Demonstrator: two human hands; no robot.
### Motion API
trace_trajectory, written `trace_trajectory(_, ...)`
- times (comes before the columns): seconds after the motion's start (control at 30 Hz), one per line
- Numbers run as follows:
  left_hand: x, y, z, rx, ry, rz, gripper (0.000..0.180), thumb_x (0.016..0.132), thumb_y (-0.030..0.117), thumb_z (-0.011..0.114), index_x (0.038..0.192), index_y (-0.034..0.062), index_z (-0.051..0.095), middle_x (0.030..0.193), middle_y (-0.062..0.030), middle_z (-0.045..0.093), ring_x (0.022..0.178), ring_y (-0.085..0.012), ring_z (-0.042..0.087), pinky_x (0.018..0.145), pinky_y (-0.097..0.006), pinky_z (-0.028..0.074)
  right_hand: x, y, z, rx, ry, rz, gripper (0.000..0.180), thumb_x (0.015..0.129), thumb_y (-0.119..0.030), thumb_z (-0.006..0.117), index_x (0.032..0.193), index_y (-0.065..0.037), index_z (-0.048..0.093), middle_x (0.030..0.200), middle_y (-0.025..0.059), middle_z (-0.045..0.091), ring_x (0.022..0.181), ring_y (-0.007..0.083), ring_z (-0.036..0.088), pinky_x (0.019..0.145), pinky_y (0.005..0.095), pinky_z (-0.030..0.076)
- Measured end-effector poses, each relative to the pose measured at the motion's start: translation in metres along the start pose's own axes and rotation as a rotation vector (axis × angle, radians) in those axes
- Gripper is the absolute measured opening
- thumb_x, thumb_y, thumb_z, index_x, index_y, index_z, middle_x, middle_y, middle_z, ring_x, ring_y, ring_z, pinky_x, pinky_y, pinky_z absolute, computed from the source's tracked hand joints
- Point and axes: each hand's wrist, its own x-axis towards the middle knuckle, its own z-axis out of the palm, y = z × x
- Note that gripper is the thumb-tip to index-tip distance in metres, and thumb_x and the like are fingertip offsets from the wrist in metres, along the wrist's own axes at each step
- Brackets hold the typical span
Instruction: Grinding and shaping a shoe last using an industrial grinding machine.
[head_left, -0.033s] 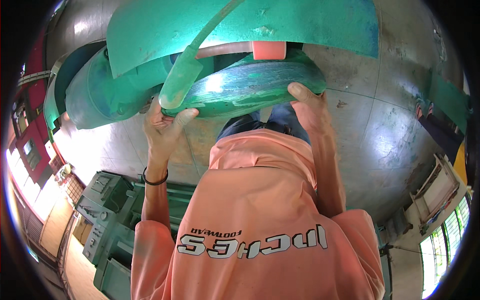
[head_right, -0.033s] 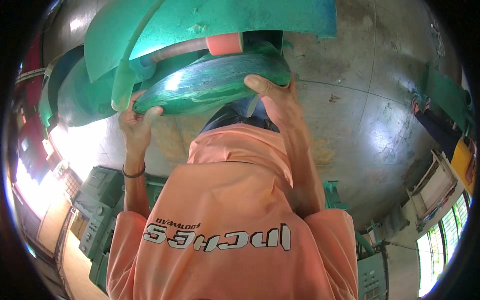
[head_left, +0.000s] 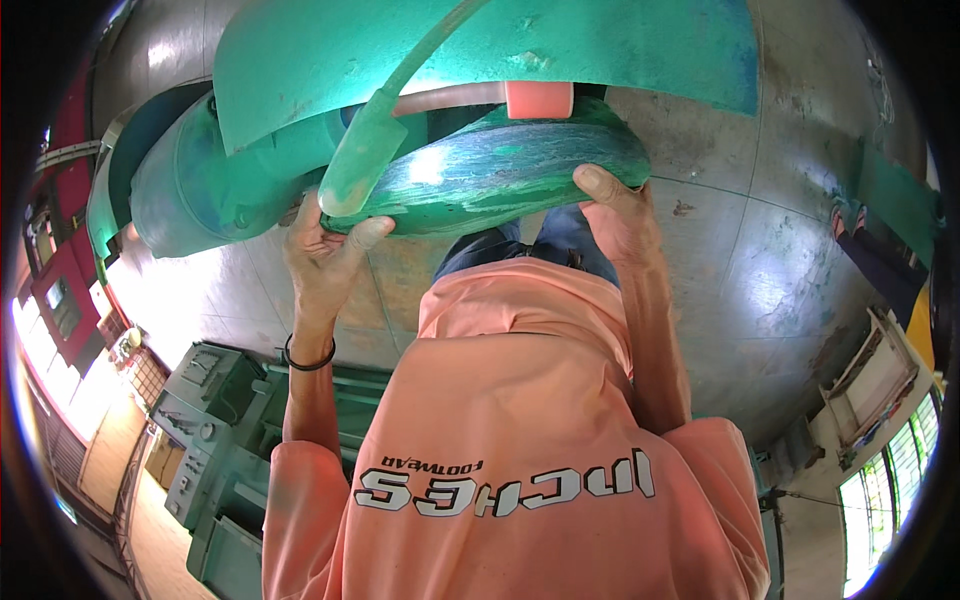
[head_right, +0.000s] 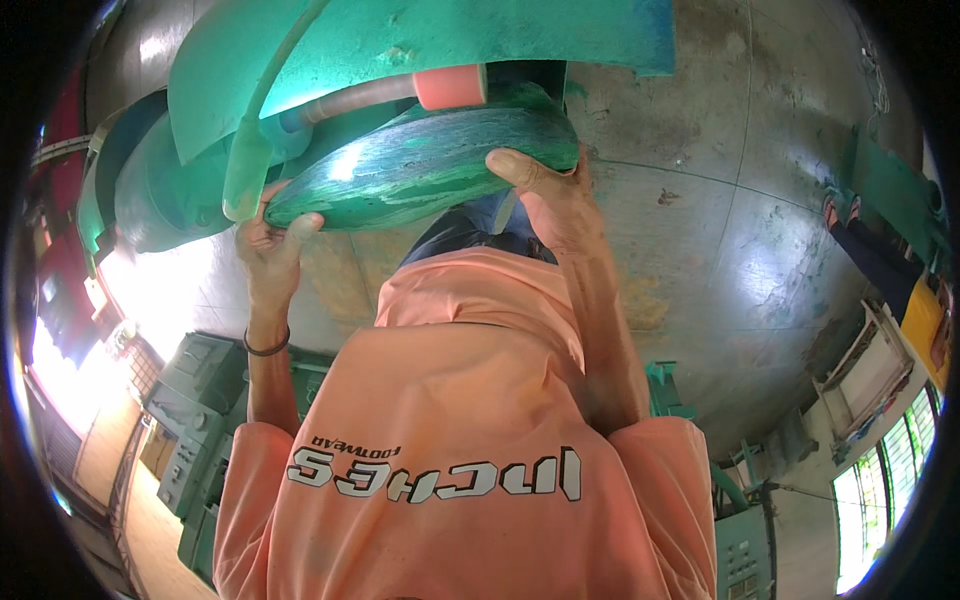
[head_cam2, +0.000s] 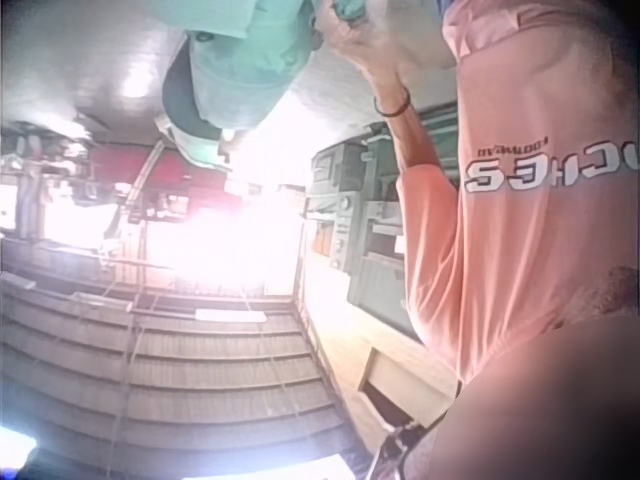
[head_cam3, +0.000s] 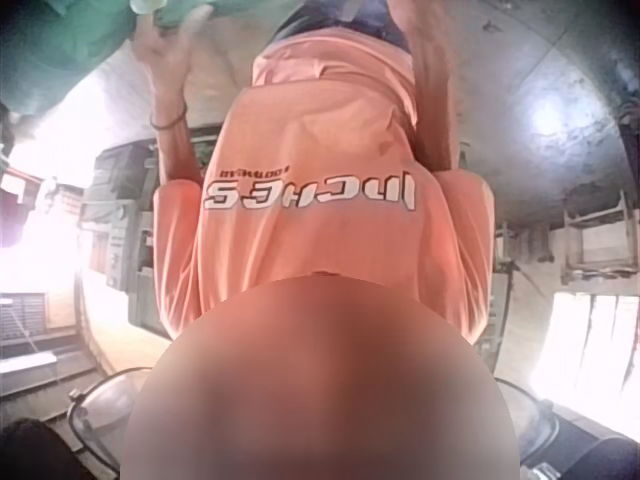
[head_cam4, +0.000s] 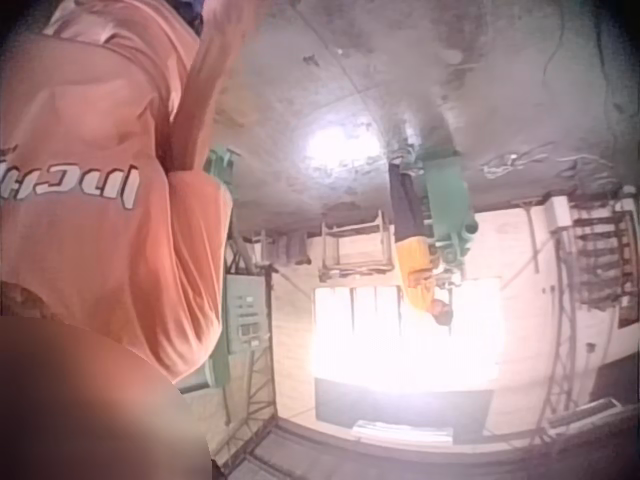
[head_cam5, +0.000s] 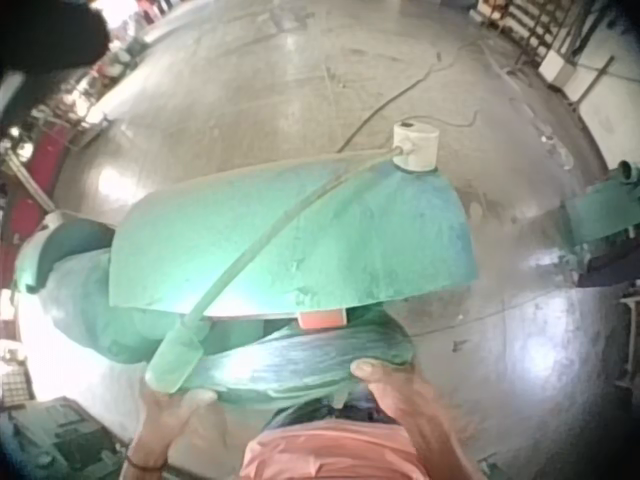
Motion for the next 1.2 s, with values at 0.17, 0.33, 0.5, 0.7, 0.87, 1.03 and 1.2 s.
trace_trajectory(0.17,-0.007,0.003,-0.005,-0.009,0.017,0.016,0.046,0.083,0.004,0.082,0.124,-0.0031,0.060,0.113,-0.0063,0.066,0.104,-0.0142,0.064,0.090,-0.029,0.054,-0.006,0.000,0.010,-0.037,-0.030,0.010,0.041,0.081,-0.005,0.081,0.119,0.000,0.067,0.108,0.0082,0.070,0.099,0.0179,0.065,0.092,0.0350,0.051)
trace_trajectory(0.33,-0.009,-0.005,-0.015,0.004,0.037,-0.031,0.047,0.083,0.002,0.081,0.125,-0.0033,0.060,0.116,-0.0085,0.066,0.104,-0.0150,0.065,0.090,-0.030,0.054,0.000,0.005,0.015,-0.048,-0.012,0.018,0.041,0.081,-0.004,0.081,0.119,0.000,0.067,0.109,0.0086,0.071,0.099,0.0175,0.065,0.092,0.0354,0.051)
trace_trajectory(0.5,-0.014,-0.007,-0.018,-0.036,0.089,0.030,0.046,0.083,0.001,0.081,0.124,-0.0033,0.060,0.115,-0.0089,0.067,0.102,-0.0151,0.065,0.089,-0.030,0.055,-0.001,0.010,0.024,-0.059,-0.056,0.055,0.042,0.081,-0.004,0.082,0.121,-0.003,0.067,0.109,0.0059,0.071,0.099,0.0162,0.065,0.092,0.0339,0.052)
trace_trajectory(0.7,-0.020,-0.014,-0.024,-0.026,0.107,0.032,0.044,0.083,0.001,0.080,0.122,-0.0036,0.061,0.111,-0.0082,0.068,0.100,-0.0151,0.066,0.088,-0.029,0.054,0.004,0.013,0.030,-0.096,-0.085,0.059,0.044,0.079,-0.005,0.083,0.120,-0.004,0.067,0.105,0.0037,0.071,0.098,0.0149,0.065,0.091,0.0325,0.052)
trace_trajectory(0.87,-0.027,-0.022,-0.026,-0.063,0.119,0.035,0.046,0.083,0.005,0.082,0.122,-0.0036,0.060,0.111,-0.0080,0.068,0.098,-0.0144,0.065,0.089,-0.029,0.053,0.005,0.012,0.035,-0.169,-0.093,0.064,0.047,0.077,-0.008,0.086,0.120,-0.004,0.066,0.104,0.0032,0.070,0.098,0.0140,0.064,0.090,0.0318,0.051)
trace_trajectory(1.03,-0.043,-0.039,-0.026,-0.134,0.158,-0.017,0.047,0.083,0.005,0.083,0.123,-0.0031,0.060,0.109,-0.0073,0.069,0.100,-0.0148,0.065,0.090,-0.030,0.052,0.003,0.009,0.040,-0.249,-0.114,0.096,0.050,0.076,-0.011,0.087,0.120,-0.004,0.065,0.103,0.0030,0.070,0.097,0.0135,0.063,0.091,0.0312,0.051)
trace_trajectory(1.2,-0.050,-0.074,-0.026,-0.115,0.109,-0.076,0.047,0.083,0.008,0.084,0.122,-0.0028,0.061,0.110,-0.0077,0.069,0.102,-0.0142,0.064,0.091,-0.030,0.052,0.005,0.006,0.037,-0.331,-0.119,0.123,0.062,0.073,-0.012,0.089,0.127,-0.004,0.060,0.109,0.0036,0.069,0.102,0.0136,0.063,0.094,0.0316,0.050)
